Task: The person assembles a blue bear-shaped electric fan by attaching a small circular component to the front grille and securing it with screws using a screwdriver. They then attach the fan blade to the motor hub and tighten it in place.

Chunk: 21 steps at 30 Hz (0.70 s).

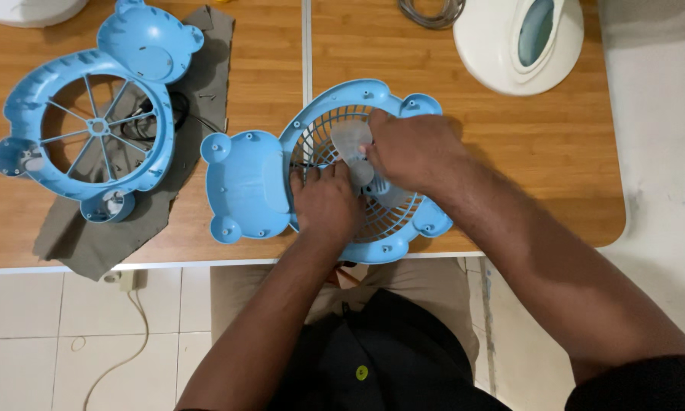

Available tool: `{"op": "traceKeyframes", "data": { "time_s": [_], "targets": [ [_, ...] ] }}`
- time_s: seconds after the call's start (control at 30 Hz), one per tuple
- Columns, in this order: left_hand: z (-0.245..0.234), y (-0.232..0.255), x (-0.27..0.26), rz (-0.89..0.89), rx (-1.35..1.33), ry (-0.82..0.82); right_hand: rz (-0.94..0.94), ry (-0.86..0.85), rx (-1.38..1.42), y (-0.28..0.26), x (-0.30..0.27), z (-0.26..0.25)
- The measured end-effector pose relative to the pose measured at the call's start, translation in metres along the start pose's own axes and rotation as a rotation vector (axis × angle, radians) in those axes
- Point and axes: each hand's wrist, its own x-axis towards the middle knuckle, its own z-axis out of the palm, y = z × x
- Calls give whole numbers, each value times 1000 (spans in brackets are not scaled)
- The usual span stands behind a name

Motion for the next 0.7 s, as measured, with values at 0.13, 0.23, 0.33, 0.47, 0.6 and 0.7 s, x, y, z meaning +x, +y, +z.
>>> {"op": "traceKeyframes", "data": {
  "time_s": [0.13,0.23,0.33,0.47,0.6,0.7],
  "targets": [
    [2,1,1,-12,-12,-9,-24,-44,128,4,1,3],
    [5,-1,1,-7,-10,-3,73,-68,-20,4,1,4],
    [6,-3,0,3,-8,-4,58,-1,-55,2,-2,4],
    [0,-4,-1,42,-14,-10,32,24,20,-1,-6,7],
    [-12,-10,6,107,75,-214,-35,125,51,2,-9,13],
    [-17,-16,10,113,98,-239,19,205,181,17,-20,15]
  ]
}}
